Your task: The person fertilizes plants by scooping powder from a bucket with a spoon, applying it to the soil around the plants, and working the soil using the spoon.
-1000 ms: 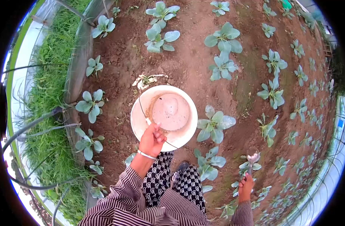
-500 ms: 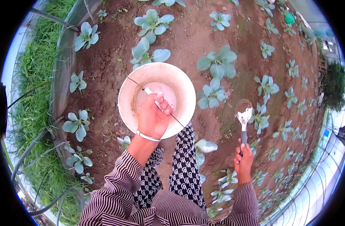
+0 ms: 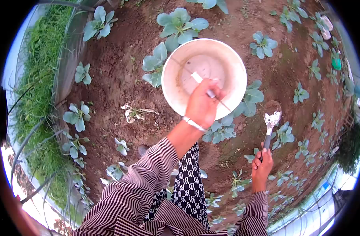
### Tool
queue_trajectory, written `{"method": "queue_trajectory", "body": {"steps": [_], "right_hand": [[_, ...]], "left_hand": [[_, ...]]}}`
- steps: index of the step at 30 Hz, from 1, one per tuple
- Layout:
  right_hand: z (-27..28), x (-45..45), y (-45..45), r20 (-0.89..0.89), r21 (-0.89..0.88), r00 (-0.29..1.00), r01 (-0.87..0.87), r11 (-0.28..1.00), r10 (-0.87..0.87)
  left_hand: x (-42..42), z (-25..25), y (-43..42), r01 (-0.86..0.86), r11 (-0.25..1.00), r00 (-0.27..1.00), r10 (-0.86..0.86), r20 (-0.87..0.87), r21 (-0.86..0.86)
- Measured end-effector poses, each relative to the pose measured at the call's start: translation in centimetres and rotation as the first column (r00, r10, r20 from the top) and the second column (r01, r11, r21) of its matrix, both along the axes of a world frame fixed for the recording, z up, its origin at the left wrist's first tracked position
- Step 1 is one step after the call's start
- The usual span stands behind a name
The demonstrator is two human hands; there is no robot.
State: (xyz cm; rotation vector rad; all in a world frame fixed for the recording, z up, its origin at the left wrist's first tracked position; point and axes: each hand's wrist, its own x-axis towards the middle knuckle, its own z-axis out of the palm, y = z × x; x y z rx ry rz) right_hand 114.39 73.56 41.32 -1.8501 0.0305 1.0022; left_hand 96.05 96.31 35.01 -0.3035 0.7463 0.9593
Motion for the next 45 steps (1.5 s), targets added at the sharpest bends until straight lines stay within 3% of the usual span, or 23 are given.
{"method": "queue_trajectory", "body": {"steps": [4,6,8,11,12,15,16,18,20,25,26,27,29,30,31,33,37,38,42,45], "right_hand": [[-0.4,1.5,3.5,0.061,-0.028,0.995,-0.075,0.997,0.076],[-1.5,2.3,5.1,0.085,-0.014,0.988,-0.127,0.992,0.128],[-2.0,2.0,7.0,0.076,-0.053,0.980,-0.180,0.982,0.184],[-2.3,0.9,10.9,0.077,-0.106,0.954,-0.279,0.954,0.288],[-2.6,0.5,12.1,0.082,-0.115,0.941,-0.319,0.941,0.329],[-4.2,-0.4,14.7,0.059,-0.150,0.897,-0.426,0.892,0.438],[-4.5,-1.1,15.9,0.044,-0.190,0.882,-0.453,0.871,0.468],[-5.9,-1.6,17.8,0.029,-0.271,0.840,-0.515,0.813,0.542],[-8.7,-1.0,19.2,0.024,-0.343,0.778,-0.583,0.736,0.628],[-16.2,-1.3,24.7,-0.016,-0.420,0.693,-0.659,0.624,0.721],[-18.5,-0.9,26.0,-0.016,-0.427,0.673,-0.673,0.604,0.739],[-21.2,-0.2,27.1,-0.021,-0.433,0.654,-0.687,0.583,0.756],[-26.0,0.4,28.8,-0.042,-0.413,0.677,-0.681,0.604,0.735],[-27.6,-0.7,29.2,0.044,-0.451,0.629,-0.681,0.578,0.776],[-30.0,-0.2,29.4,0.077,-0.385,0.581,-0.733,0.562,0.810],[-33.2,1.7,31.4,-0.291,-0.247,0.710,-0.703,0.667,0.641],[-37.7,2.6,33.5,-0.323,-0.272,0.615,-0.788,0.552,0.719],[-38.7,2.6,33.2,-0.315,-0.266,0.609,-0.793,0.548,0.728],[-41.3,2.8,33.2,-0.330,-0.239,0.605,-0.796,0.556,0.724],[-42.0,3.8,33.2,-0.335,-0.253,0.643,-0.765,0.592,0.689]], "left_hand": [[3.2,-7.8,0.7,0.064,0.995,0.987,-0.075,-0.145,-0.080],[3.2,-15.9,-0.9,0.220,0.972,0.962,-0.230,-0.149,-0.081],[2.7,-17.3,-1.7,0.364,0.915,0.911,-0.388,-0.137,-0.173],[3.1,-19.8,-1.0,0.427,0.883,0.870,-0.460,-0.176,-0.194],[3.0,-19.9,-1.2,0.447,0.870,0.821,-0.492,-0.291,-0.210],[2.3,-25.3,-4.9,0.648,0.728,0.341,-0.539,-0.770,-0.223],[0.3,-25.0,-5.2,0.754,0.597,0.030,-0.448,-0.894,-0.274],[-3.6,-26.7,-8.3,0.696,0.678,0.382,-0.628,-0.678,-0.235],[-8.4,-25.3,-11.4,0.507,0.810,0.720,-0.585,-0.374,-0.293],[-19.9,-28.6,-19.0,0.343,0.864,0.753,-0.488,-0.442,-0.370],[-22.0,-30.5,-20.6,0.376,0.850,0.641,-0.527,-0.559,-0.370],[-23.9,-32.6,-21.9,0.458,0.819,0.411,-0.540,-0.734,-0.346],[-26.2,-35.4,-22.7,0.599,0.730,0.104,-0.478,-0.872,-0.329],[-26.6,-32.9,-20.3,0.654,0.690,-0.006,-0.404,-0.915,-0.309],[-26.7,-34.2,-19.8,0.661,0.704,0.038,-0.379,-0.925,-0.261],[-26.8,-36.4,-18.3,0.715,0.686,0.040,-0.235,-0.971,-0.137],[-27.4,-39.5,-16.6,0.762,0.644,0.059,-0.174,-0.983,-0.068],[-28.0,-40.5,-16.6,0.811,0.582,0.042,-0.152,-0.988,-0.055],[-31.4,-43.2,-19.4,0.929,0.320,-0.197,0.007,-0.980,-0.185],[-32.8,-43.5,-21.3,0.906,0.208,-0.358,-0.087,-0.930,-0.368]]}}
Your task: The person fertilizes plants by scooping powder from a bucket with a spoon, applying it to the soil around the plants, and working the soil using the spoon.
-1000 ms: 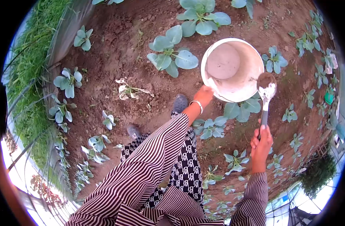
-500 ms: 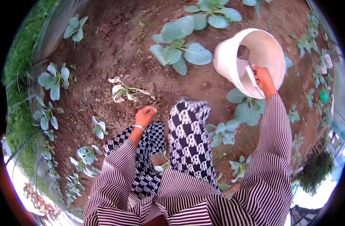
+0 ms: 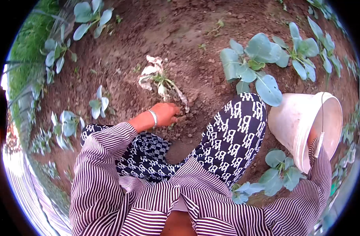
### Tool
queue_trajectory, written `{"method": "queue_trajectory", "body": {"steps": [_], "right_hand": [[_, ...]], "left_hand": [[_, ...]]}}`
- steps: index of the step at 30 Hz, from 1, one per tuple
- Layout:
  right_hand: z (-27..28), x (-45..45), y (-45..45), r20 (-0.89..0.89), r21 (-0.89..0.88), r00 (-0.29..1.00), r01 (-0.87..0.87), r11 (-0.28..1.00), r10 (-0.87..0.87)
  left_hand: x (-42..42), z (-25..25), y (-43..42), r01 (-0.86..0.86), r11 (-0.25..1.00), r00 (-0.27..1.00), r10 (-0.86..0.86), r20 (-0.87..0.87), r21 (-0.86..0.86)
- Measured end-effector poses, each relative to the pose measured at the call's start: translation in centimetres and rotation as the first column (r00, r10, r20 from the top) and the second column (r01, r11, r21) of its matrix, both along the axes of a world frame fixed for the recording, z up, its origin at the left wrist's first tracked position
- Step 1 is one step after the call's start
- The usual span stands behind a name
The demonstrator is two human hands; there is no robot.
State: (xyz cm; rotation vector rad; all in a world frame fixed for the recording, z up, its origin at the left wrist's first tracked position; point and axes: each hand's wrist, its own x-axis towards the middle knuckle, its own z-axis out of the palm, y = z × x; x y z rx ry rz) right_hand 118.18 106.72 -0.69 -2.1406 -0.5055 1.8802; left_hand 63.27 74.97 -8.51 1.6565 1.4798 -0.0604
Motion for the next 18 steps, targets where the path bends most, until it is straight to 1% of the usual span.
{"method": "queue_trajectory", "body": {"steps": [1,4,5,8,9,10,11,12,13,14,15,16,17,18], "right_hand": [[0.1,0.2,0.0,0.005,-0.004,1.000,0.021,1.000,-0.021],[0.4,0.5,-0.6,-0.001,0.001,0.997,0.074,0.997,-0.074],[0.4,0.5,-0.9,-0.013,0.003,0.996,0.089,0.996,-0.089],[1.1,0.0,-1.4,-0.065,0.011,0.991,0.120,0.993,-0.119],[2.2,0.3,-2.1,-0.076,0.031,0.988,0.140,0.990,-0.138],[3.9,0.2,-2.8,-0.092,0.050,0.980,0.181,0.982,-0.176],[5.1,-0.6,-2.3,-0.115,0.055,0.974,0.202,0.978,-0.195],[6.7,-0.5,-2.3,-0.127,0.067,0.966,0.237,0.969,-0.227],[7.9,-0.7,-2.2,-0.156,0.071,0.956,0.263,0.962,-0.250],[9.0,-0.8,-1.3,-0.185,0.076,0.946,0.283,0.956,-0.265],[9.9,-0.3,-0.3,-0.239,0.095,0.949,0.233,0.968,-0.205],[10.9,-1.0,0.1,-0.296,0.107,0.947,0.164,0.981,-0.126],[12.6,-1.9,0.4,-0.298,0.085,0.928,0.260,0.962,-0.224],[13.6,-2.1,-1.2,-0.343,0.101,0.891,0.350,0.931,-0.297]], "left_hand": [[-0.4,1.6,0.0,0.013,0.997,1.000,-0.014,-0.019,-0.081],[-1.9,2.6,-2.5,-0.028,0.990,0.997,0.037,0.066,-0.135],[-2.7,3.2,-2.8,-0.040,0.983,0.994,0.058,0.094,-0.181],[-5.3,4.6,-3.2,-0.021,0.985,0.999,0.013,-0.048,-0.171],[-6.1,5.0,-1.9,0.029,0.978,0.987,-0.060,-0.146,-0.208],[-6.7,4.9,1.0,0.122,0.975,0.958,-0.165,-0.235,-0.186],[-6.6,5.4,1.7,0.135,0.982,0.944,-0.169,-0.285,-0.135],[-6.6,6.2,3.0,0.120,0.991,0.969,-0.102,-0.225,0.066],[-6.6,7.4,3.9,0.103,0.988,0.984,-0.084,-0.158,0.117],[-6.0,9.4,4.8,0.006,0.995,0.994,0.005,-0.105,0.104],[-6.1,10.3,4.9,-0.052,0.982,0.998,0.057,-0.025,0.180],[-6.2,11.5,5.0,-0.058,0.982,0.998,0.061,-0.010,0.179],[-6.6,12.4,4.9,-0.073,0.983,0.997,0.073,0.005,0.171],[-5.6,12.0,3.8,-0.087,0.972,0.996,0.090,-0.004,0.216]]}}
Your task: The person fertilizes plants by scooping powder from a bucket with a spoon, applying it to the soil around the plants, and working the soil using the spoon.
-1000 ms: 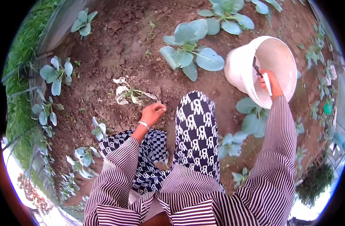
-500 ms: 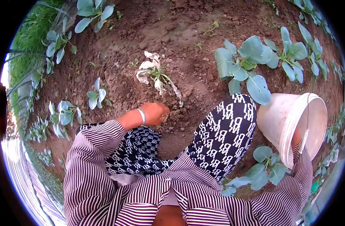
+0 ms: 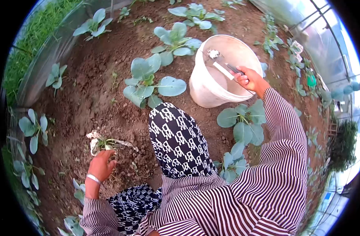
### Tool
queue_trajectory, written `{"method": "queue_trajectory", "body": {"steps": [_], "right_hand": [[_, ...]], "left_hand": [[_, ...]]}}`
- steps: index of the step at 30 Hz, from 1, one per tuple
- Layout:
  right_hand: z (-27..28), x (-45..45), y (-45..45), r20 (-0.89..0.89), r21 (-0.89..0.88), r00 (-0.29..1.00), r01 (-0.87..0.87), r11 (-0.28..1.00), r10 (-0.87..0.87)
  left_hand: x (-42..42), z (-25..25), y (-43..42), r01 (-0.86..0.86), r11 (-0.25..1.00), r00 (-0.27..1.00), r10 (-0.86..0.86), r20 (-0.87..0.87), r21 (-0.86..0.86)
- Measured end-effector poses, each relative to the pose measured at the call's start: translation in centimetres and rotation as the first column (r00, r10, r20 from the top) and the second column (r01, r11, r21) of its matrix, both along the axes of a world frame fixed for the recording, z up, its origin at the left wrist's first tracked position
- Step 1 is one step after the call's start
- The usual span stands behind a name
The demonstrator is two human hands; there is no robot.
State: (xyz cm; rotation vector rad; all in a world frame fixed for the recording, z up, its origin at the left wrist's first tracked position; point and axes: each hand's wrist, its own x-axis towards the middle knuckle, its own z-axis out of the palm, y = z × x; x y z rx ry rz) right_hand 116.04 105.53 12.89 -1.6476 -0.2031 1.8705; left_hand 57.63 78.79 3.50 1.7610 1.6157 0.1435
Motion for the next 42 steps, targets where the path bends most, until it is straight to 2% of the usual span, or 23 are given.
{"method": "queue_trajectory", "body": {"steps": [4,7,10,14,15,16,17,18,19,20,22,23,25,28,29,32,34,35,36,37,38,42], "right_hand": [[4.0,-1.0,-1.6,0.120,0.170,0.991,-0.082,0.982,0.062],[6.6,-2.8,-1.9,0.152,0.268,0.986,-0.105,0.958,0.066],[9.4,-6.7,-1.8,0.248,0.346,0.962,-0.202,0.916,0.119],[11.6,-13.3,-2.5,0.284,0.372,0.922,-0.359,0.856,0.263],[10.8,-13.8,-2.7,0.349,0.448,0.903,-0.397,0.801,0.252],[10.3,-15.8,-2.7,0.322,0.435,0.908,-0.392,0.811,0.267],[9.7,-18.0,-2.8,0.246,0.416,0.921,-0.381,0.826,0.302],[8.8,-18.8,-2.5,0.248,0.400,0.901,-0.431,0.809,0.357],[7.6,-20.2,-3.1,0.208,0.461,0.904,-0.428,0.777,0.375],[6.3,-22.7,-3.3,0.196,0.484,0.859,-0.504,0.715,0.473],[2.8,-27.9,-5.2,0.196,0.477,0.810,-0.571,0.668,0.553],[1.7,-31.3,-6.9,0.212,0.425,0.825,-0.561,0.710,0.524],[-1.9,-35.3,-8.6,0.025,0.394,0.715,-0.649,0.651,0.698],[-6.6,-41.8,-13.6,-0.148,0.352,0.557,-0.743,0.570,0.817],[-7.7,-43.7,-15.6,-0.161,0.324,0.526,-0.771,0.548,0.835],[-12.1,-47.2,-19.8,-0.176,0.193,0.449,-0.857,0.478,0.876],[-13.9,-49.2,-23.2,0.044,0.161,0.361,-0.923,0.350,0.932],[-16.2,-49.1,-23.7,0.156,0.169,0.253,-0.959,0.226,0.955],[-18.6,-48.9,-24.2,0.449,0.110,0.033,-0.994,-0.018,0.893],[-21.1,-48.8,-24.6,0.784,0.257,-0.014,-0.903,-0.345,0.621],[-22.5,-48.7,-25.0,0.967,0.229,0.085,-0.713,-0.663,0.242],[-20.6,-48.6,-25.7,0.989,0.035,-0.068,-0.763,-0.645,0.133]], "left_hand": [[-1.4,0.2,-1.2,0.044,0.993,0.986,-0.060,-0.156,-0.107],[-3.0,0.9,-2.0,-0.028,0.995,0.989,0.014,-0.147,-0.091],[-3.2,2.4,-2.8,-0.094,0.994,0.970,0.079,-0.232,-0.055],[-2.0,2.3,-5.3,-0.099,0.988,0.979,0.117,-0.164,0.115],[-1.0,2.3,-6.0,-0.085,0.994,0.982,0.096,-0.163,0.074],[0.1,2.6,-7.0,-0.066,0.982,0.988,0.088,-0.123,0.175],[1.1,2.3,-7.7,-0.017,0.994,0.993,0.028,-0.111,0.104],[2.3,2.4,-8.2,-0.049,0.995,0.998,0.052,-0.030,0.092],[3.3,2.8,-8.4,0.158,0.985,0.962,-0.139,-0.236,0.067],[4.7,1.4,-9.6,0.178,0.978,0.961,-0.148,-0.231,0.111],[6.3,0.3,-11.4,0.247,0.965,0.967,-0.240,-0.088,0.087],[6.8,0.1,-11.6,0.299,0.954,0.951,-0.300,-0.078,-0.025],[7.8,-0.8,-12.2,0.407,0.888,0.907,-0.421,-0.022,-0.212],[7.9,-1.3,-13.3,0.401,0.893,0.907,-0.418,-0.046,-0.205],[8.1,-1.6,-13.2,0.391,0.889,0.906,-0.417,-0.070,-0.237],[5.9,0.2,-13.0,0.324,0.926,0.934,-0.346,-0.093,-0.196],[5.5,-0.1,-12.6,0.275,0.941,0.943,-0.304,-0.138,-0.196],[5.4,-0.4,-12.6,0.258,0.947,0.948,-0.286,-0.140,-0.191],[5.3,-0.6,-12.5,0.238,0.953,0.953,-0.266,-0.143,-0.188],[4.9,-0.4,-12.4,0.252,0.945,0.949,-0.284,-0.140,-0.210],[4.5,-0.4,-12.3,0.268,0.938,0.946,-0.299,-0.122,-0.218],[4.3,-0.7,-12.5,0.273,0.937,0.947,-0.302,-0.111,-0.218]]}}
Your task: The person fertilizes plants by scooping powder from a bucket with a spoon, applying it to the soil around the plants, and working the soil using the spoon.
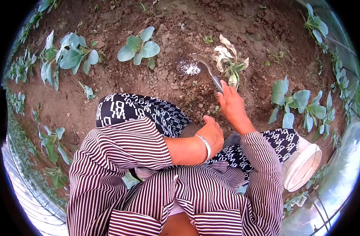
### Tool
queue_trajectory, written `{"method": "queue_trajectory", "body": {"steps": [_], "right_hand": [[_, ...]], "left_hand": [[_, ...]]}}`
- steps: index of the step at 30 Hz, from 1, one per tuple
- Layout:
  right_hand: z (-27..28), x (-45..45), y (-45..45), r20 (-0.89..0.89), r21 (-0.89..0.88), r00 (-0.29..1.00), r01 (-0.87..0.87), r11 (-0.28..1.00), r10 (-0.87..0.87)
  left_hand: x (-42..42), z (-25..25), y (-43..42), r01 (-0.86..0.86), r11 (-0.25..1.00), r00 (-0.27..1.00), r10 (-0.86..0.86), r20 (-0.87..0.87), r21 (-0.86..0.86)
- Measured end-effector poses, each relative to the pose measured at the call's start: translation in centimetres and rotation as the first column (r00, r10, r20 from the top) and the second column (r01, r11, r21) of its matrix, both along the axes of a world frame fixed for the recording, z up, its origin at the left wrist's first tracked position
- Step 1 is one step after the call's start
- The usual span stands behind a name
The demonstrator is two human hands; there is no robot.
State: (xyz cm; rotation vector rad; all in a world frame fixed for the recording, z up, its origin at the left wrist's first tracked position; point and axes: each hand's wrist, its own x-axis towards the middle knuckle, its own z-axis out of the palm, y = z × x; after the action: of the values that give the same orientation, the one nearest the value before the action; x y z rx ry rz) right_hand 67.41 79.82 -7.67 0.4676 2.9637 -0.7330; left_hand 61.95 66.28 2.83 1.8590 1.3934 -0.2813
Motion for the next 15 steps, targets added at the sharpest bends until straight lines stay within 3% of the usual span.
{"method": "queue_trajectory", "body": {"steps": [2,7,9,15], "right_hand": [[3.2,0.7,0.3,0.071,0.033,0.997,-0.011,0.999,0.009],[7.4,6.4,2.1,0.231,0.064,0.942,-0.266,0.962,0.245],[6.8,8.0,2.1,0.276,0.101,0.910,-0.348,0.932,0.310],[-1.1,1.1,-0.2,0.132,0.159,0.948,-0.310,0.937,0.291]], "left_hand": [[-0.1,0.1,-0.6,-0.016,1.000,1.000,0.017,-0.010,0.020],[-0.9,0.2,-1.7,-0.047,0.999,0.999,0.046,0.028,0.020],[-0.8,0.0,-2.1,-0.062,0.997,0.998,0.062,0.006,0.038],[-0.4,0.0,-1.6,-0.045,0.998,0.999,0.045,-0.005,0.036]]}}
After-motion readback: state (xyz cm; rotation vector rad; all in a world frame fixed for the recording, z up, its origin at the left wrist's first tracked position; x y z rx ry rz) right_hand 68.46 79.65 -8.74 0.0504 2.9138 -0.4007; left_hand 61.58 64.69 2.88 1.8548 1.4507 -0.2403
